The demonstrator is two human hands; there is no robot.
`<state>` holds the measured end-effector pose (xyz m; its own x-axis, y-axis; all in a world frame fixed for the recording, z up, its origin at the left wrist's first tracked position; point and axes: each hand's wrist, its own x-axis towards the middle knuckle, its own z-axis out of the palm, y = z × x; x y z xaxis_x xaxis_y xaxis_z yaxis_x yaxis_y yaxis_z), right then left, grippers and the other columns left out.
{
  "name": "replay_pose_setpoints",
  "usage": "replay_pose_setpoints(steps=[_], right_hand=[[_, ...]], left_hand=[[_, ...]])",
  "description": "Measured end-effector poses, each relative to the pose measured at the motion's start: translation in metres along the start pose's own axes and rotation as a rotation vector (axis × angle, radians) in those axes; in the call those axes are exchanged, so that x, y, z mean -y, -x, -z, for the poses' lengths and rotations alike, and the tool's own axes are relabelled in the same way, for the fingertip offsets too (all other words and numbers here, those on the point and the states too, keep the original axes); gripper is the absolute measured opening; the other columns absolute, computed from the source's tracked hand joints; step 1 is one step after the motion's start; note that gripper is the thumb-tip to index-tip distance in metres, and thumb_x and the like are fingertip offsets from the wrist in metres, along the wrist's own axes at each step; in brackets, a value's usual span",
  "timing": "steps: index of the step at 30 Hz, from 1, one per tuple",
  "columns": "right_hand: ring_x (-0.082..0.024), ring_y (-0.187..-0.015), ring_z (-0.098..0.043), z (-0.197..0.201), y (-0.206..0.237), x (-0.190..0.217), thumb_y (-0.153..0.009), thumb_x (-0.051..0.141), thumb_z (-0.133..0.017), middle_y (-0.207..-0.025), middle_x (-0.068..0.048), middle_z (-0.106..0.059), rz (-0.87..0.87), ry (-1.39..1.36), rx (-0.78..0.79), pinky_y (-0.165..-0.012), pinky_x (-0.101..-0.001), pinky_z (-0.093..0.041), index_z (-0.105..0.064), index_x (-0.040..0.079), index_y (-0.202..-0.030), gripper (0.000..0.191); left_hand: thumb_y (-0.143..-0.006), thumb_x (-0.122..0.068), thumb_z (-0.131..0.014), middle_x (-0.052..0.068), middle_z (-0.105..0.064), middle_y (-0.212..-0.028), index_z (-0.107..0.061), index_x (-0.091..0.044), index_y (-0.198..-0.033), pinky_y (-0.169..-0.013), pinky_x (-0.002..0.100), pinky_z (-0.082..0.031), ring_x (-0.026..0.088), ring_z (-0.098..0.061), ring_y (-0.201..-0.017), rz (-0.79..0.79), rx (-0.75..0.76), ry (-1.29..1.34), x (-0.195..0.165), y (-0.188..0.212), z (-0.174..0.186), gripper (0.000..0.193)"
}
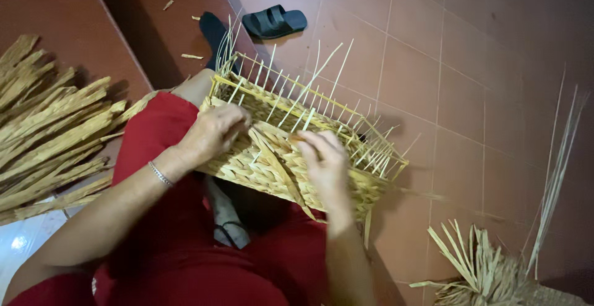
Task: The person weaves a rectangular basket by hand, interlacing dried palm strips through a vertical frame. They repeatedly pull strips through the weave, tighten them, and adjust the basket's shape while seated on the floor.
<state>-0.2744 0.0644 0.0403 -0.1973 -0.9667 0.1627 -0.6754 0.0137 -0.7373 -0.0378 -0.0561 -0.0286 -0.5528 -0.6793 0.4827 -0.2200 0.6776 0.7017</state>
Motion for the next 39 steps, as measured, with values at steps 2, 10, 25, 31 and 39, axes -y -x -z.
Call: replay_pose_setpoints(steps=[2, 10, 25, 31, 39], right_hand=[[-0.014, -0.085, -0.067, -0.031, -0.005, 0.005, -0.093, 0.015, -0.075, -0.094, -0.001, -0.069, 0.11, 0.026, -0.118, -0.074, -0.0283, -0.057, -0.074, 0.009, -0.103, 0.011], [-0.022, -0.095, -0.054, -0.082, -0.022, 0.015, -0.085, 0.017, -0.08, -0.095, -0.002, -0.069, 0.378, 0.319, -0.251, -0.081, -0.0387, -0.038, -0.071, 0.013, -0.087, 0.01], [-0.015, -0.085, -0.059, -0.097, -0.02, -0.004, -0.093, 0.019, -0.08, -0.094, 0.003, -0.068, 0.214, 0.192, -0.13, -0.081, -0.0398, -0.039, -0.066, 0.011, -0.1, 0.018], [-0.025, -0.082, -0.053, -0.083, -0.004, 0.002, -0.08, 0.026, -0.087, -0.086, -0.008, -0.06, 0.521, 0.376, -0.293, -0.069, -0.0399, -0.042, -0.069, 0.007, -0.092, 0.029], [-0.028, -0.088, -0.064, -0.081, 0.006, 0.007, -0.089, 0.005, -0.076, -0.097, -0.011, -0.065, 0.482, 0.356, -0.192, -0.075, -0.04, -0.056, -0.067, 0.002, -0.108, 0.021]], left_hand=[[-0.082, 0.002, -0.075, 0.011, -0.067, -0.106, -0.062, -0.002, -0.102, -0.084, 0.04, -0.06, 0.032, -0.07, -0.096, -0.13, -0.013, -0.091, -0.001, 0.007, 0.006, 0.025], [-0.075, -0.001, -0.082, 0.019, -0.061, -0.122, -0.062, -0.001, -0.099, -0.081, 0.037, -0.061, 0.029, -0.07, -0.1, -0.213, -0.088, -0.108, -0.011, 0.025, 0.012, 0.031], [-0.096, -0.017, -0.073, 0.011, -0.069, -0.087, -0.058, -0.009, -0.104, -0.071, 0.046, -0.056, 0.032, -0.069, -0.081, 0.137, 0.085, -0.169, 0.013, -0.009, -0.004, 0.019], [-0.075, -0.014, -0.071, 0.017, -0.066, -0.081, -0.055, -0.004, -0.112, -0.059, 0.046, -0.054, 0.039, -0.068, -0.072, -0.021, -0.001, -0.233, 0.0, -0.024, 0.001, 0.041], [-0.087, -0.008, -0.074, 0.015, -0.069, -0.088, -0.068, -0.007, -0.11, -0.065, 0.047, -0.057, 0.035, -0.07, -0.073, 0.054, 0.346, -0.264, 0.009, -0.036, -0.01, 0.025]])
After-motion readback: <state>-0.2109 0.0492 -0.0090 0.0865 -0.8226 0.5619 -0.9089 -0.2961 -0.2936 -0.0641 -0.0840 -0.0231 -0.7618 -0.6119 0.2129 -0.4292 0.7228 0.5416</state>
